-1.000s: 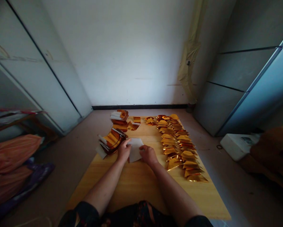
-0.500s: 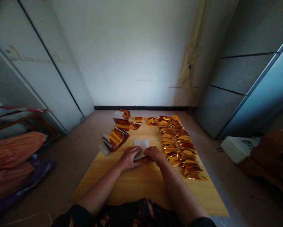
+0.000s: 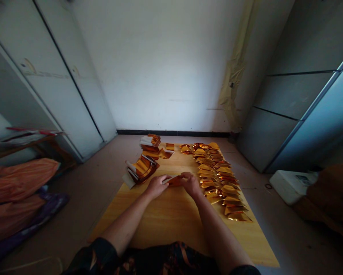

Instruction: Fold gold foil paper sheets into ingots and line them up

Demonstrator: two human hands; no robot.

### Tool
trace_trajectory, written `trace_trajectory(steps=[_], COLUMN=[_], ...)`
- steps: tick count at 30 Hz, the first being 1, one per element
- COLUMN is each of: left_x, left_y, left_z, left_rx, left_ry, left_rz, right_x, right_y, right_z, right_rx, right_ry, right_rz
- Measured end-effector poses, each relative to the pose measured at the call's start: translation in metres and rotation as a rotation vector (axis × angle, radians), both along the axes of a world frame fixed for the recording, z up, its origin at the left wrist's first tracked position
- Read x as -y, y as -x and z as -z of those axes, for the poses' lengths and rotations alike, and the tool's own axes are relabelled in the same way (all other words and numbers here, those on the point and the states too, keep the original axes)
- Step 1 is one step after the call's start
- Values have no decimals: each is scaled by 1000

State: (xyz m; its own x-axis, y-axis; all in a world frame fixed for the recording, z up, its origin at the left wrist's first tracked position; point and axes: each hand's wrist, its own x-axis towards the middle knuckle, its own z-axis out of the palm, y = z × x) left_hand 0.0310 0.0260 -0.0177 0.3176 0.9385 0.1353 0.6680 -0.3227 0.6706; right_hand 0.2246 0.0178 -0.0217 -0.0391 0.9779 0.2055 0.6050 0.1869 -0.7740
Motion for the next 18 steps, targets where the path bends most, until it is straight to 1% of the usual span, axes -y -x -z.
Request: trace_trajectory(steps=[3, 7, 9, 10, 11, 15, 18], left_x=[-3, -4, -2, -1, 0, 2, 1], left_y=[-3, -8, -11, -12, -14, -17, -16], left_z=[2, 10, 15, 17, 20, 30, 37], left_rx=[0, 94, 71, 40, 6, -72, -114], left_ry=[13, 18, 13, -5, -36, -215, -252], left_rz=[-68, -248, -331, -348, -348, -272, -234], right_x=[0, 4, 4, 4, 4, 5, 6], right_y=[2, 16, 25, 30, 33, 38, 37], right_z=[4, 6, 7, 8, 9, 11, 11], right_rx=[46, 319, 457, 508, 544, 595, 619], right_ry=[88, 126, 167, 172, 172, 126, 111], right_rz=[68, 246, 311, 326, 327, 306, 290])
